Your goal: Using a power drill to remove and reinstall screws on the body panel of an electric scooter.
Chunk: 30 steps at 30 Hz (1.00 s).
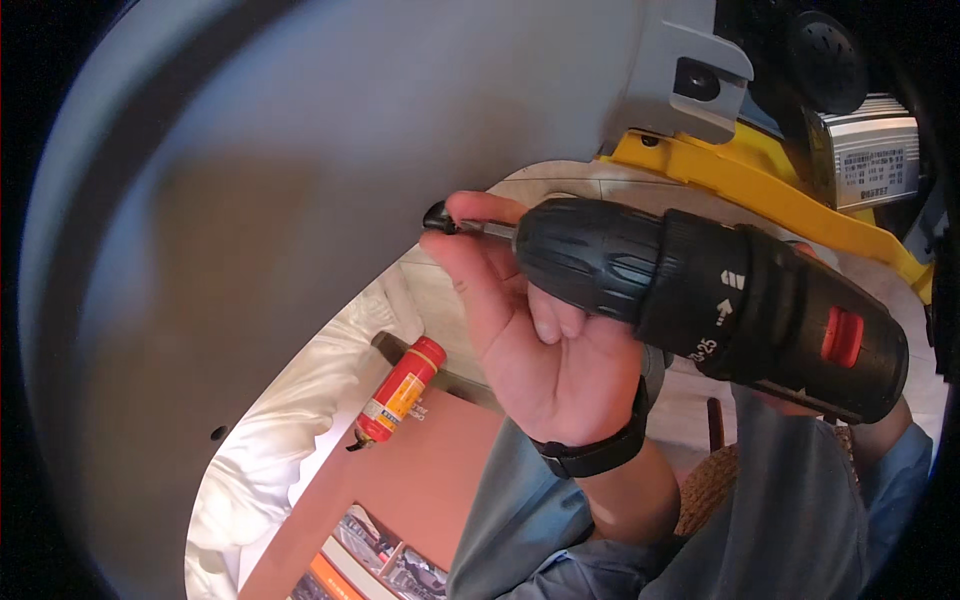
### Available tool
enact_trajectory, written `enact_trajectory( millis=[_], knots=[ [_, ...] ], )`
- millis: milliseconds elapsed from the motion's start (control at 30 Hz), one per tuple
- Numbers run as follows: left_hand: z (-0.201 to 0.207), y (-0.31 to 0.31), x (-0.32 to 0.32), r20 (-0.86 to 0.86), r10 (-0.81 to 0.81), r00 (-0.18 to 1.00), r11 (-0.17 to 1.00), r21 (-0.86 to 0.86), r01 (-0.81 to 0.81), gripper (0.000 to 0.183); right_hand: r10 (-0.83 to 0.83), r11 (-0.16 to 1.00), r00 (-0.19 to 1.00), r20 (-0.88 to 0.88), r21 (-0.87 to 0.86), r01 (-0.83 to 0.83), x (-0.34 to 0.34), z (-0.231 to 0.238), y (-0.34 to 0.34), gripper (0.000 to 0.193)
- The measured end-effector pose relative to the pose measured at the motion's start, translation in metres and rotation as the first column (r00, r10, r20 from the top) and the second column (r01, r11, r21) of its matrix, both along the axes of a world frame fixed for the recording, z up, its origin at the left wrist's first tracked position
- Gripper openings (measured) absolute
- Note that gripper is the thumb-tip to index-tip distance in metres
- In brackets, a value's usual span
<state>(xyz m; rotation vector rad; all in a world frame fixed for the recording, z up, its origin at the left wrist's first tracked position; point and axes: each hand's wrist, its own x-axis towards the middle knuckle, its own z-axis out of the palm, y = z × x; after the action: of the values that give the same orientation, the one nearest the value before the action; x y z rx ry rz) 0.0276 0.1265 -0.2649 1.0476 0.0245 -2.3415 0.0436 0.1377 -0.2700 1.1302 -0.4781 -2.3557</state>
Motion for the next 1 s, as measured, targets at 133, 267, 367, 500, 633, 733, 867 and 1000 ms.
enact_trajectory(
  millis=[133,267,367,500,633,733,867,1000],
  knots=[
    [0.009,-0.001,0.01,-0.038,0.032,0.999,0.999,0.019,-0.032,0.026,0.065,0.997,0.997,-0.028,-0.027,-0.066,-0.012,-0.001,0.012,0.031],
    [0.001,0.002,0.013,-0.129,-0.089,0.988,0.994,0.048,0.095,0.031,0.547,0.833,0.826,-0.135,-0.001,-0.553,-0.049,-0.039,0.11,0.03],
    [0.008,0.002,0.01,-0.064,-0.09,0.994,0.996,-0.006,0.09,0.029,0.812,0.562,0.547,-0.205,0.02,-0.827,-0.064,-0.064,0.188,0.045],
    [0.017,0.008,-0.004,-0.025,0.066,0.998,0.991,0.114,-0.063,0.028,0.815,0.552,0.486,-0.316,0.17,-0.816,-0.064,-0.07,0.2,0.044],
    [0.024,0.003,-0.008,-0.006,0.109,0.994,0.992,0.06,-0.108,0.027,0.794,0.563,0.384,-0.471,0.332,-0.757,-0.062,-0.073,0.2,0.044],
    [-0.003,0.009,0.006,-0.011,-0.078,0.997,0.992,-0.105,0.076,0.027,0.815,0.533,0.272,-0.511,0.479,-0.698,-0.06,-0.082,0.207,0.046],
    [0.005,0.003,0.006,-0.01,-0.058,0.998,0.996,-0.065,0.057,0.028,0.79,0.552,0.126,-0.6,0.607,-0.572,-0.056,-0.086,0.21,0.05],
    [0.011,0.001,0.008,0.012,-0.043,0.999,0.995,-0.09,0.044,0.028,0.764,0.569,-0.048,-0.643,0.707,-0.421,-0.053,-0.088,0.211,0.055]
  ],
)
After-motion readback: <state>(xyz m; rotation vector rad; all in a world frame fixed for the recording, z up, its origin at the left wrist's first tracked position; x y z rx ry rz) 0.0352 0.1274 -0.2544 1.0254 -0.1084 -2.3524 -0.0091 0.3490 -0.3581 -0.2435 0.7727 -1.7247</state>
